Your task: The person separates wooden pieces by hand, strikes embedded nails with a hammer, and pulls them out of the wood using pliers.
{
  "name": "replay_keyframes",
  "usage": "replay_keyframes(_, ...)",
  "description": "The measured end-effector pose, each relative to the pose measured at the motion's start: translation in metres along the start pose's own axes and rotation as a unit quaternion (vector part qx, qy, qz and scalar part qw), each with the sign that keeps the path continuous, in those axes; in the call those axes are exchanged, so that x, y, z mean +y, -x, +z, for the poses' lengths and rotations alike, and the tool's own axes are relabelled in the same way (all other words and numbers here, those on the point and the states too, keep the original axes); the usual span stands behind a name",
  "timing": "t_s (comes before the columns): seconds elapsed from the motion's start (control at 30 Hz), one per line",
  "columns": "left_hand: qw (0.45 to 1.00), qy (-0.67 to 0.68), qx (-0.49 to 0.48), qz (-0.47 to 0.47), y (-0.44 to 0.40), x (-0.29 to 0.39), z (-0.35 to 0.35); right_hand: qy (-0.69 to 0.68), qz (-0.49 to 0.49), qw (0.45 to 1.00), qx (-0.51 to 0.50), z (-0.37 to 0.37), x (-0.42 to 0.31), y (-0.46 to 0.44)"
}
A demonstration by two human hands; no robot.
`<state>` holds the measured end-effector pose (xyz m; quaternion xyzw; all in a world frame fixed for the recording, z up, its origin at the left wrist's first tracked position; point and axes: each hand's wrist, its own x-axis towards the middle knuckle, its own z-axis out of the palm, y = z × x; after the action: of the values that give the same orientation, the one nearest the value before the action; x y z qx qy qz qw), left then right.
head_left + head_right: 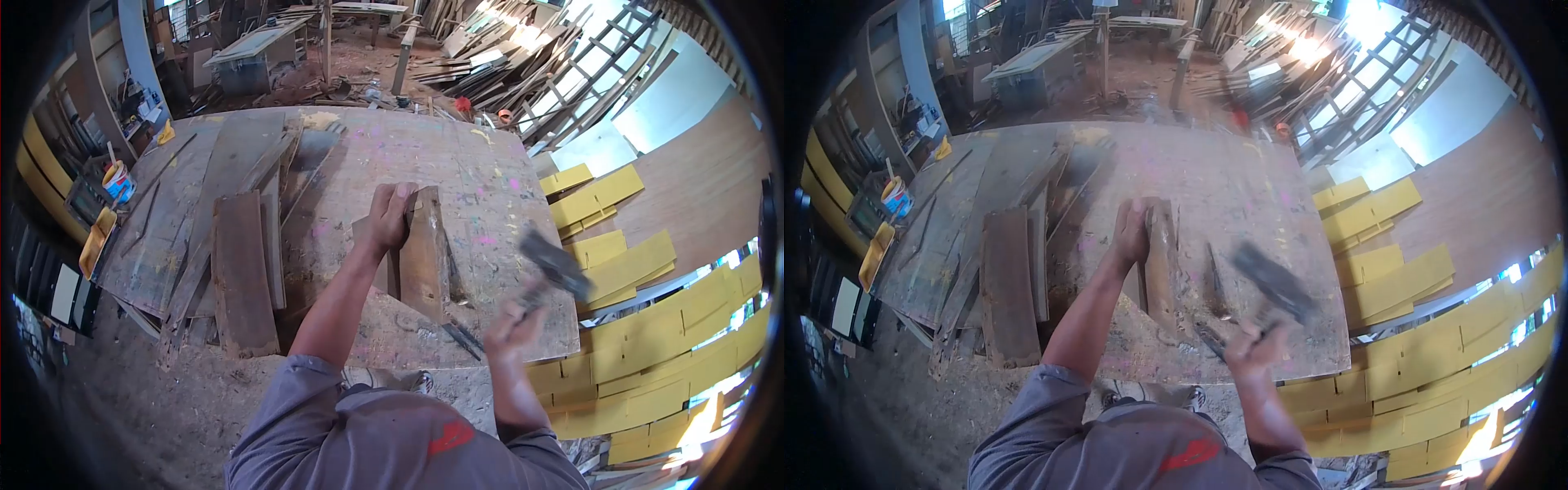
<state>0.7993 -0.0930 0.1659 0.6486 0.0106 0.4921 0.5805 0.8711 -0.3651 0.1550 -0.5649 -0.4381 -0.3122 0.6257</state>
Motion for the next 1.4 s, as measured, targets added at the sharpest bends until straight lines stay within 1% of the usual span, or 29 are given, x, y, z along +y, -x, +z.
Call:
replay_keyframes(0.03,1.000,0.001,-0.010,0.003,-0.002,0.000,0.001,0.072,0.022,0.994,-0.073,0.003,-0.014,-0.010)
replay_keyframes(0.07,1.000,0.001,-0.020,0.004,-0.002,0.001,0.000,0.145,0.033,0.978,-0.148,0.007,-0.027,-0.020)
replay_keyframes(0.13,1.000,0.003,-0.025,0.001,0.000,0.004,0.003,0.097,0.180,0.957,-0.205,0.019,-0.042,-0.035)
replay_keyframes(0.17,1.000,0.003,-0.013,0.002,0.001,0.006,0.005,0.138,0.100,0.968,-0.185,0.009,-0.027,-0.025)
replay_keyframes(0.2,1.000,0.003,0.001,0.000,0.005,0.008,0.003,0.073,0.110,0.982,-0.131,0.003,-0.018,-0.012)
replay_keyframes(0.23,0.999,-0.024,-0.017,0.012,0.002,0.004,-0.003,0.011,0.124,0.989,-0.076,-0.002,-0.014,0.001)
replay_keyframes(0.27,1.000,-0.010,-0.013,-0.005,0.006,0.003,-0.005,-0.049,0.137,0.989,-0.017,-0.007,-0.011,0.010)
replay_keyframes(0.3,1.000,0.006,-0.010,-0.020,0.006,0.003,-0.004,-0.025,-0.007,1.000,-0.011,0.006,-0.015,-0.006)
replay_keyframes(0.33,0.999,0.023,-0.011,-0.033,0.005,0.004,-0.001,0.023,0.051,0.993,-0.103,0.010,-0.024,-0.015)
replay_keyframes(0.37,0.999,0.019,-0.010,-0.026,0.002,0.004,0.000,0.071,0.111,0.973,-0.191,0.012,-0.034,-0.022)
replay_keyframes(0.4,1.000,0.013,-0.010,-0.021,0.001,0.004,-0.002,0.118,0.174,0.938,-0.277,0.014,-0.039,-0.025)
replay_keyframes(0.43,1.000,0.006,-0.012,-0.018,0.002,0.004,-0.003,0.113,0.156,0.953,-0.233,0.018,-0.037,-0.028)
replay_keyframes(0.53,0.999,-0.029,0.006,0.030,0.000,0.003,-0.009,0.056,0.100,0.989,-0.097,0.004,-0.031,-0.013)
replay_keyframes(0.57,0.999,-0.025,0.002,0.029,0.001,0.001,-0.012,-0.021,0.082,0.996,-0.039,0.006,-0.028,-0.010)
replay_keyframes(0.6,0.999,-0.020,-0.003,0.028,-0.001,0.002,-0.012,0.032,0.058,0.993,-0.095,0.008,-0.028,-0.013)
replay_keyframes(0.67,1.000,-0.015,-0.009,0.020,-0.001,0.005,-0.006,0.142,0.010,0.970,-0.197,0.008,-0.028,-0.018)
replay_keyframes(0.73,1.000,-0.018,-0.010,0.006,0.001,0.011,-0.001,0.130,0.050,0.971,-0.192,0.000,-0.038,-0.025)
replay_keyframes(0.8,0.999,-0.036,0.011,0.023,0.001,0.005,0.003,0.109,0.077,0.972,-0.193,0.000,-0.040,-0.037)
replay_keyframes(0.83,0.998,-0.047,0.028,0.026,0.006,0.003,0.002,0.123,0.067,0.977,-0.159,-0.013,-0.037,-0.029)
replay_keyframes(0.9,1.000,-0.015,-0.004,0.007,0.006,0.002,-0.002,0.122,0.019,0.983,-0.139,-0.006,-0.034,-0.027)
replay_keyframes(0.93,1.000,0.004,-0.023,0.001,0.004,0.003,0.001,0.129,0.035,0.972,-0.193,-0.004,-0.034,-0.032)
replay_keyframes(0.97,1.000,0.004,-0.019,0.005,0.004,0.003,0.005,0.137,0.050,0.958,-0.246,-0.002,-0.034,-0.036)
replay_keyframes(1.07,1.000,-0.006,-0.011,0.018,-0.001,0.005,0.009,0.096,0.104,0.959,-0.246,-0.001,-0.054,-0.056)
replay_keyframes(1.1,1.000,-0.012,-0.011,0.016,0.000,0.007,0.009,0.103,0.116,0.961,-0.230,-0.008,-0.053,-0.052)
replay_keyframes(1.2,1.000,-0.002,-0.012,0.010,0.008,0.004,0.011,0.098,0.100,0.974,-0.178,-0.017,-0.052,-0.050)
replay_keyframes(1.23,1.000,0.005,-0.012,0.017,0.005,0.004,0.013,0.112,0.100,0.965,-0.216,-0.018,-0.051,-0.055)
replay_keyframes(1.3,1.000,0.019,-0.019,0.001,0.004,0.001,0.014,0.136,0.098,0.943,-0.288,-0.017,-0.048,-0.063)
replay_keyframes(1.33,0.999,0.026,-0.019,-0.009,0.005,-0.001,0.014,0.128,0.095,0.952,-0.261,-0.017,-0.051,-0.065)
replay_keyframes(1.4,0.999,-0.007,-0.041,-0.022,0.005,-0.005,0.007,0.112,0.093,0.966,-0.213,-0.017,-0.057,-0.067)
